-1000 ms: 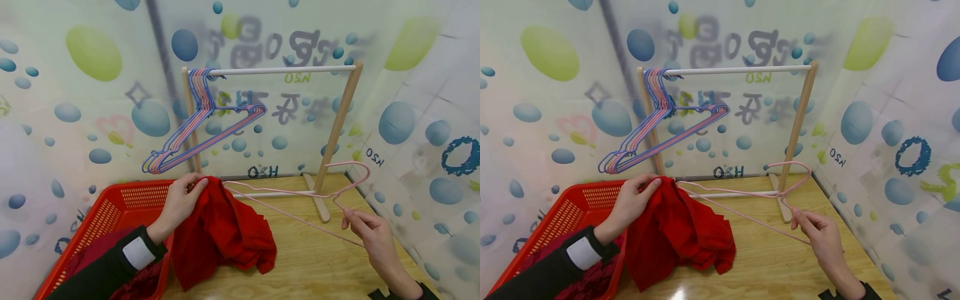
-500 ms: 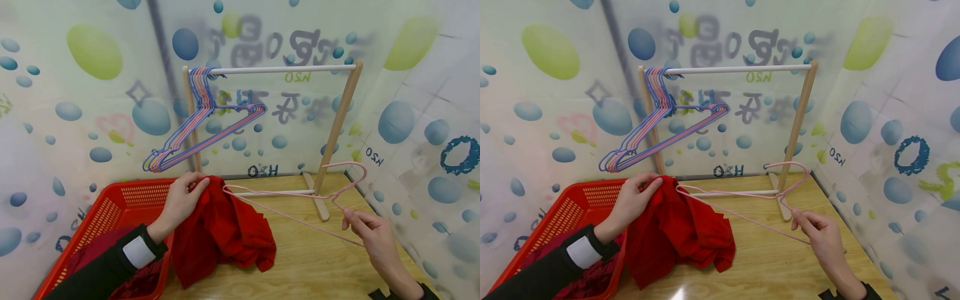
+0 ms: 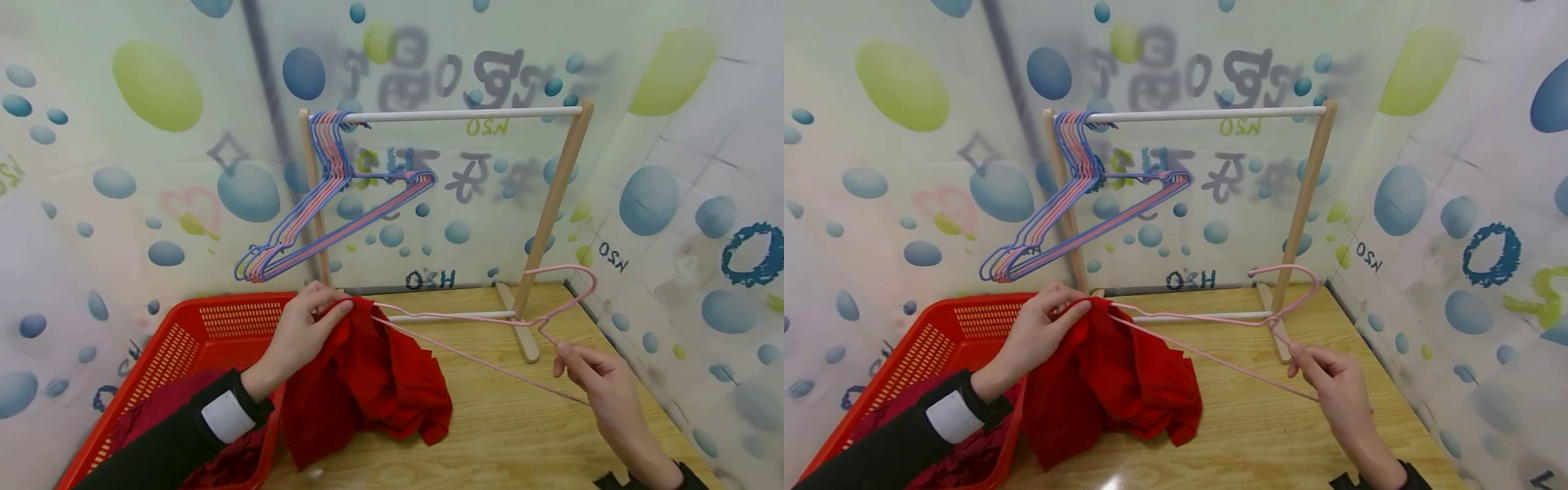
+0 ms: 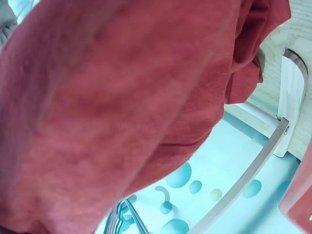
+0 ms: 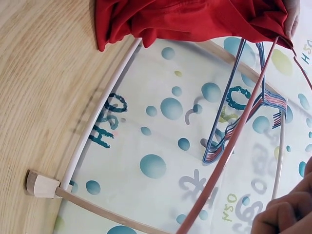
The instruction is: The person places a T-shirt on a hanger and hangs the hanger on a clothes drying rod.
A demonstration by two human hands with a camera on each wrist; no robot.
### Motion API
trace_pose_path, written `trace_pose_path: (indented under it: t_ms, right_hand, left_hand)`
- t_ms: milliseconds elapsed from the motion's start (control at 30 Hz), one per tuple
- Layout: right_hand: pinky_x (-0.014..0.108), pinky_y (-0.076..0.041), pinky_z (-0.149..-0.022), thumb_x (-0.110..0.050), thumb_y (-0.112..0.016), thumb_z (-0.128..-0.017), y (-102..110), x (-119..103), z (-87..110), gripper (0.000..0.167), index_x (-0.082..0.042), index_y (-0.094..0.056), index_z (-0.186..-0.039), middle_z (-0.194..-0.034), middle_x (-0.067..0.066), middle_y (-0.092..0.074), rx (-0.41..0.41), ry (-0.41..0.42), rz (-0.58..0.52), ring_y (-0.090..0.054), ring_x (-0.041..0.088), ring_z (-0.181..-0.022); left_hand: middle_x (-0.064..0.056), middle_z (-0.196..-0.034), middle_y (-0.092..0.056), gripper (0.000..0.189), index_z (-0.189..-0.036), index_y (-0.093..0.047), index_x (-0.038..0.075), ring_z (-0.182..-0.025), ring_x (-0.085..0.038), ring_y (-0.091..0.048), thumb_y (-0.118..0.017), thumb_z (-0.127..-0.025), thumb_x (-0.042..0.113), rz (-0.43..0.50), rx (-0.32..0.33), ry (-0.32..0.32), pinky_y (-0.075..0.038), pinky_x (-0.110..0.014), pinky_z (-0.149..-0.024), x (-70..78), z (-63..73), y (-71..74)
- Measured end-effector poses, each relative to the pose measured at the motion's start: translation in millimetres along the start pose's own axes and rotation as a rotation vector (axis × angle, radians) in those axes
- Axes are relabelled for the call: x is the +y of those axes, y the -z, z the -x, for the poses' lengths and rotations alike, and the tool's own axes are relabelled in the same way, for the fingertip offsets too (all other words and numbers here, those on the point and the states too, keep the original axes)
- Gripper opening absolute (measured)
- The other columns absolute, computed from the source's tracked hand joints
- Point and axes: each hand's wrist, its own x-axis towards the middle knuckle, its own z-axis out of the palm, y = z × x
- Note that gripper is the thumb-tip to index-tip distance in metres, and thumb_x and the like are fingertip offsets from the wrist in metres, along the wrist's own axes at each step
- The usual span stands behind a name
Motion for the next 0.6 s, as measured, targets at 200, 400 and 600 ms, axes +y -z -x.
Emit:
trace_pose_path:
  t_ms: [200, 400, 600]
  right_hand:
    - [0.034, -0.018, -0.048, -0.002, -0.048, -0.097, -3, 5, -1.0, 0.033, -0.002, -0.062, -0.068, -0.05, 0.005, -0.022, -0.012, 0.035, -0.048, -0.018, 0.019, -0.046]
    - [0.033, -0.019, -0.047, -0.002, -0.048, -0.097, -7, 6, -1.1, 0.032, 0.0, -0.062, -0.068, -0.052, 0.005, -0.022, -0.013, 0.029, -0.046, -0.018, 0.019, -0.047]
    - [0.033, -0.021, -0.048, -0.003, -0.05, -0.097, -14, 5, -1.4, 0.031, -0.002, -0.061, -0.068, -0.052, 0.005, -0.022, -0.02, 0.022, -0.013, -0.02, 0.02, -0.048]
  left_hand:
    - [0.005, -0.089, -0.056, 0.012, -0.098, -0.072, 0.019, -0.083, -0.013, -0.05, -0.065, -0.09, 0.025, 0.009, -0.019, -0.038, -0.04, -0.027, -0.066, 1.9, 1.6, -0.5]
    - [0.005, -0.091, -0.055, 0.009, -0.094, -0.072, 0.02, -0.086, -0.011, -0.05, -0.065, -0.09, 0.021, 0.02, -0.06, -0.121, -0.041, -0.026, -0.07, 2.5, 2.8, -1.0]
    - [0.004, -0.093, -0.053, 0.011, -0.098, -0.072, 0.019, -0.082, -0.011, -0.049, -0.065, -0.089, 0.017, 0.017, -0.11, -0.256, -0.04, -0.025, -0.065, 6.3, 5.9, -3.9]
